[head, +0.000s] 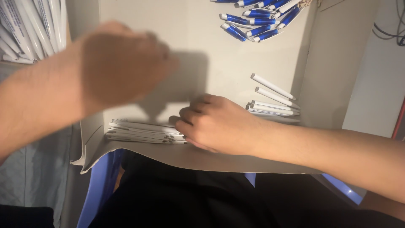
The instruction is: Assembling ballpoint pens by inserting ink refills into barrels and attaching caps.
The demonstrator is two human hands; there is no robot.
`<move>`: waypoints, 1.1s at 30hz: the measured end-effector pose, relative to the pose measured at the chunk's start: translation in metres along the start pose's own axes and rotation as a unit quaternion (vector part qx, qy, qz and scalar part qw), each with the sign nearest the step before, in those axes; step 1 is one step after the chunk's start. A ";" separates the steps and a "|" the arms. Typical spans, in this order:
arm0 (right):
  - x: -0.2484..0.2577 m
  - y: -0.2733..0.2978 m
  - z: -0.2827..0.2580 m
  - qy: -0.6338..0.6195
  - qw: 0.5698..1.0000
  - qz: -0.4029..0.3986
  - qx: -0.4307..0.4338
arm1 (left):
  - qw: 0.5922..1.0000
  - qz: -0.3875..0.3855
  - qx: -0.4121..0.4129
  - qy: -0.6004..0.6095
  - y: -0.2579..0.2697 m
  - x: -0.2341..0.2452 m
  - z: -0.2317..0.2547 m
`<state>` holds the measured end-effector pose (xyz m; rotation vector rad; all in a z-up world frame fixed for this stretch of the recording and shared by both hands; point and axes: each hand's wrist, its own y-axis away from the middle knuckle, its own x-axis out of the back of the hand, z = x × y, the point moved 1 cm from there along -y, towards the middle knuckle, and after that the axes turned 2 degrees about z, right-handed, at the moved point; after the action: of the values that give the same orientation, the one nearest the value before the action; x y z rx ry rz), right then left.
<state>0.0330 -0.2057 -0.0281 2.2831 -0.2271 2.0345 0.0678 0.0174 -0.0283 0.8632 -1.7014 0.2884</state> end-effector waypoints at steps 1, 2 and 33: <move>-0.002 0.000 0.000 -0.001 1.000 0.000 0.000 | 1.000 0.000 0.000 0.001 -0.001 0.010 0.005; -0.004 0.000 -0.001 0.010 1.000 0.008 0.004 | 0.993 -0.077 -0.029 0.088 -0.001 0.019 0.010; 0.063 0.010 0.034 -0.174 0.960 0.187 -0.118 | 0.943 -0.115 0.080 0.302 0.010 0.081 0.004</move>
<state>0.0718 -0.2249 0.0298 2.5692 -0.9321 1.6014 0.0516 -0.0099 0.0467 0.9622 -1.0078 0.4805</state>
